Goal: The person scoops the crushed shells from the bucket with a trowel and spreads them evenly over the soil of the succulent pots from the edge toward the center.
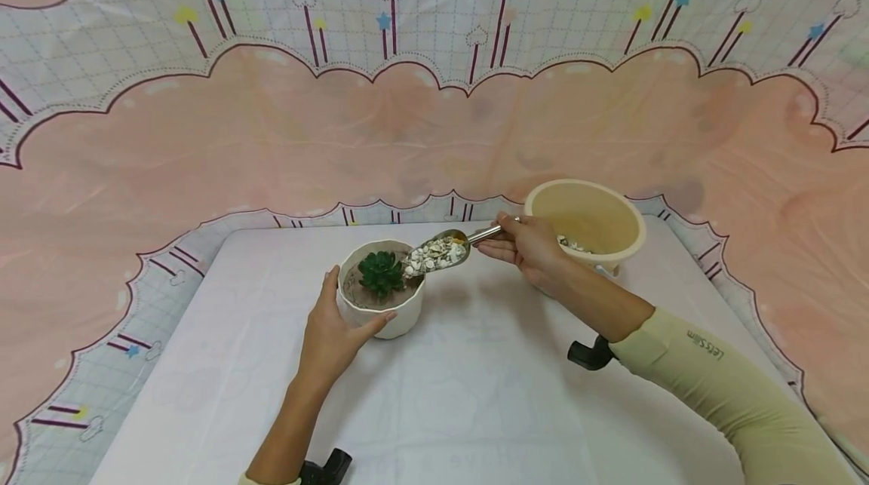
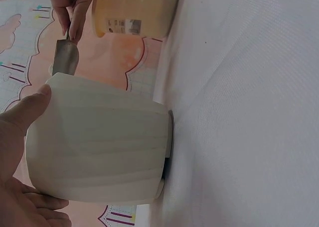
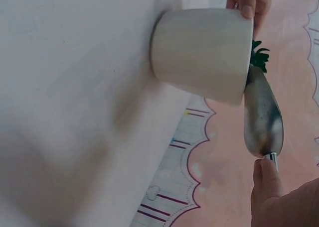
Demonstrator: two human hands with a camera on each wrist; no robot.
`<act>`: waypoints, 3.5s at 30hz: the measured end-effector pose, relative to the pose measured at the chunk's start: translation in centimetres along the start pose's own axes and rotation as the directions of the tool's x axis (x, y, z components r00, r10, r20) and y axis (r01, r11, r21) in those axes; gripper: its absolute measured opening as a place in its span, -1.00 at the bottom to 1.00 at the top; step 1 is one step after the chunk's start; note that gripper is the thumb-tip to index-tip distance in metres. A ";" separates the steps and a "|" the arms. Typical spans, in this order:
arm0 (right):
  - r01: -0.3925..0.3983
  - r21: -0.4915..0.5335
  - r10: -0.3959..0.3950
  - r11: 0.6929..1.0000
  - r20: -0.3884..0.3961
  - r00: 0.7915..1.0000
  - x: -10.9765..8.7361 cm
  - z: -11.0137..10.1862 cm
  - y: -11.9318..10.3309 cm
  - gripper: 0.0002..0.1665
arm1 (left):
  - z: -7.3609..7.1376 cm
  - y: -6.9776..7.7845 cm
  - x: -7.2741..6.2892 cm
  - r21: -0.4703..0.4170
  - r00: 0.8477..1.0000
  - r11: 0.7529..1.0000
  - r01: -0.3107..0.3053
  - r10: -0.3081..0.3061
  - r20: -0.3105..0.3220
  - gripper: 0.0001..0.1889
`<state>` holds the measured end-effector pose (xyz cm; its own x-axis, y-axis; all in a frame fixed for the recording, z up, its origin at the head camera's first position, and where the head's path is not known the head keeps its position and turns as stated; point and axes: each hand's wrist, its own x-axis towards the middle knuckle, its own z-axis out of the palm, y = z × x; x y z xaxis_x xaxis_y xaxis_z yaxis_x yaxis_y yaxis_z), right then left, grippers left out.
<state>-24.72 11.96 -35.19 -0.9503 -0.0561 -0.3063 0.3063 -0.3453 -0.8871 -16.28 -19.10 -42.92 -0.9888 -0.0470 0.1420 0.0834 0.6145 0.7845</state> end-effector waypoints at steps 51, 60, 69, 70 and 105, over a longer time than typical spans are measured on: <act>0.051 -0.003 -0.051 0.999 -0.010 0.999 0.7 0.3 -0.8 -0.73 | -0.1 -0.5 0.3 -0.003 0.999 1.000 0.016 -0.016 0.035 0.25; 0.052 0.000 -0.052 0.999 -0.013 0.999 0.7 0.5 -0.9 -0.75 | -0.5 -0.4 0.3 -0.028 0.998 1.000 0.007 -0.005 0.057 0.23; 0.049 0.016 -0.049 0.999 -0.013 0.999 0.6 0.5 -0.7 -0.76 | 0.0 0.8 -0.3 -0.081 1.000 0.997 -0.004 0.005 0.005 0.28; 0.049 0.015 -0.048 0.999 -0.012 0.999 0.6 0.5 -0.7 -0.76 | 0.2 0.8 -0.4 -0.087 1.000 0.996 -0.007 0.006 -0.007 0.28; 0.084 -0.027 -0.085 0.996 -0.011 0.996 0.8 0.3 -1.2 -0.61 | 1.5 1.8 0.4 -0.022 0.997 0.998 0.054 -0.055 -0.055 0.36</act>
<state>-25.84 12.01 -34.30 -0.9721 -0.0163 -0.2340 0.2266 -0.3230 -0.9189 -16.72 -16.80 -42.37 -0.9836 -0.1238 0.1309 0.0323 0.5936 0.8041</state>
